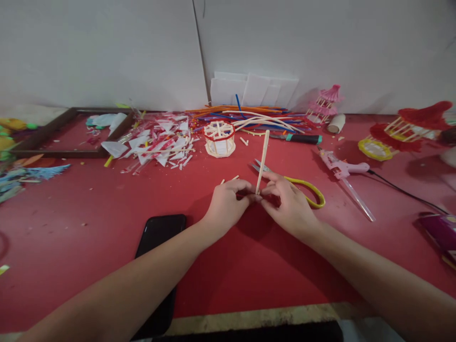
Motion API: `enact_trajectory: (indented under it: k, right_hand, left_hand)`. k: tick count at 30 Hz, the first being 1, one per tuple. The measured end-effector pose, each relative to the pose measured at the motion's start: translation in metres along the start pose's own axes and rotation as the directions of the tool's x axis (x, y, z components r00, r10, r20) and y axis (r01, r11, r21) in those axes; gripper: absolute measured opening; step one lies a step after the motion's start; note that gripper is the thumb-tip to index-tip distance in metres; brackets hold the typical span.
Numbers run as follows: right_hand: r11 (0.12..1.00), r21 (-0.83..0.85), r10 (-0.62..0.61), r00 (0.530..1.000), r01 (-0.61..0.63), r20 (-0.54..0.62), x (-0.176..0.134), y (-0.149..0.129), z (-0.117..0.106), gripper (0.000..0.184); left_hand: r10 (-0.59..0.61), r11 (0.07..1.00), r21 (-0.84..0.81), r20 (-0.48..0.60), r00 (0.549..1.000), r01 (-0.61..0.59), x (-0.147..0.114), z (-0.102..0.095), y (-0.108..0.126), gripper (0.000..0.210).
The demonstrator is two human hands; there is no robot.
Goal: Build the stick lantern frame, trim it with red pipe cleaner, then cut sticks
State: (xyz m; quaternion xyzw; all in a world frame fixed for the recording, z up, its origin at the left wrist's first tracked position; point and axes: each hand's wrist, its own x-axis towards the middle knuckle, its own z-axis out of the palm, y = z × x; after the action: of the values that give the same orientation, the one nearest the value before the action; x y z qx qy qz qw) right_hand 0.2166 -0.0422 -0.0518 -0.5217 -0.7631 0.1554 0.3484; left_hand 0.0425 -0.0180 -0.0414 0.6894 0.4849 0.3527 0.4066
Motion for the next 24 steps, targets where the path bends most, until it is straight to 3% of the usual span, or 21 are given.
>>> enact_trajectory:
  k: [12,17,19,21,24]
  right_hand:
    - [0.997,-0.068,-0.039,0.998,0.042,0.039,-0.001,0.004,0.002,0.058]
    - [0.959,-0.266,-0.065,0.989,0.099,0.137,0.003,0.004,-0.030,0.033]
    - [0.931,-0.359,-0.023,0.992,0.067,0.126,0.004,0.007,-0.047,0.025]
    - [0.880,-0.474,0.098,0.979,-0.003,0.176,0.004,0.011,-0.062,0.022]
    - [0.800,-0.598,0.276,0.916,-0.050,0.292,0.002,0.016,-0.074,0.023]
  left_hand:
    - [0.109,0.988,0.116,-0.013,0.994,-0.106,-0.004,0.006,-0.007,0.013]
    - [0.115,0.985,0.126,0.003,0.993,-0.114,-0.004,0.008,-0.009,0.013]
    - [0.115,0.985,0.129,0.021,0.993,-0.116,-0.005,0.007,-0.008,0.011]
    - [0.115,0.984,0.136,0.037,0.993,-0.119,-0.005,0.007,-0.006,0.011]
    - [0.115,0.980,0.157,0.050,0.992,-0.122,-0.006,0.005,-0.004,0.010]
